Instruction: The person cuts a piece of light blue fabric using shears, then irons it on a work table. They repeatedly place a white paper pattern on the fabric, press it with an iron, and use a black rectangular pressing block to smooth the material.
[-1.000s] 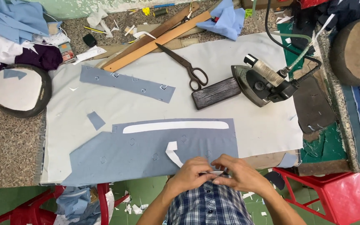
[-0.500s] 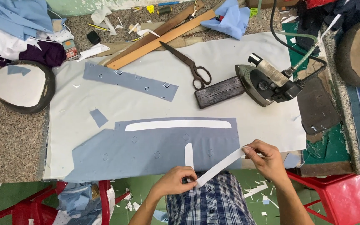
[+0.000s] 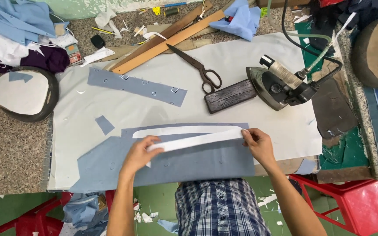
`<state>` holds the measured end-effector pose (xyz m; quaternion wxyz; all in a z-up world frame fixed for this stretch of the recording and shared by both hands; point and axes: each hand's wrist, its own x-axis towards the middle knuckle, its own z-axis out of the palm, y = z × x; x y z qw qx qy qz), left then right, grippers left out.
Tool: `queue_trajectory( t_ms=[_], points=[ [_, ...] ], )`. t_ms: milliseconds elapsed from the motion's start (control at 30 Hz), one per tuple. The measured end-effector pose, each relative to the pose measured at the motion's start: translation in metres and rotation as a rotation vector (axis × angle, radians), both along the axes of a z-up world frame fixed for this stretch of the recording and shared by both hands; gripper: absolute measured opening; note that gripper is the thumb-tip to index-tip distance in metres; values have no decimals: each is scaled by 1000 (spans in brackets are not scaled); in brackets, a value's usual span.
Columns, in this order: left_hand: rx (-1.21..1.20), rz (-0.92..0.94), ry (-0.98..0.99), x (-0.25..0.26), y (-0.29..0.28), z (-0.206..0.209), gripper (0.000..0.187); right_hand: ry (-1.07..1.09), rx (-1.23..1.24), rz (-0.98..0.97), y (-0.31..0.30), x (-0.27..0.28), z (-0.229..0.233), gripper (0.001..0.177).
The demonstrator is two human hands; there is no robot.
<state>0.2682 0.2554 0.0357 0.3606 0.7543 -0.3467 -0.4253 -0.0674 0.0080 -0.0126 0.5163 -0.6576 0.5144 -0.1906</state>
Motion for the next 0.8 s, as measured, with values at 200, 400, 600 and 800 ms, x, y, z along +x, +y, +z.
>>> queue_trajectory(
  t_ms=[200, 400, 600, 800],
  points=[
    [112, -58, -573, 49, -18, -75, 36, 312, -455, 117, 11, 26, -44, 27],
    [-163, -310, -983, 0, -53, -75, 50, 437, -987, 237, 24, 27, -48, 38],
    [-10, -248, -1082, 30, -52, -82, 54, 469, -910, 291, 27, 7, -77, 37],
    [-59, 64, -1195, 8, -25, -68, 57, 513, -899, 265, 34, 0, -65, 38]
  ],
)
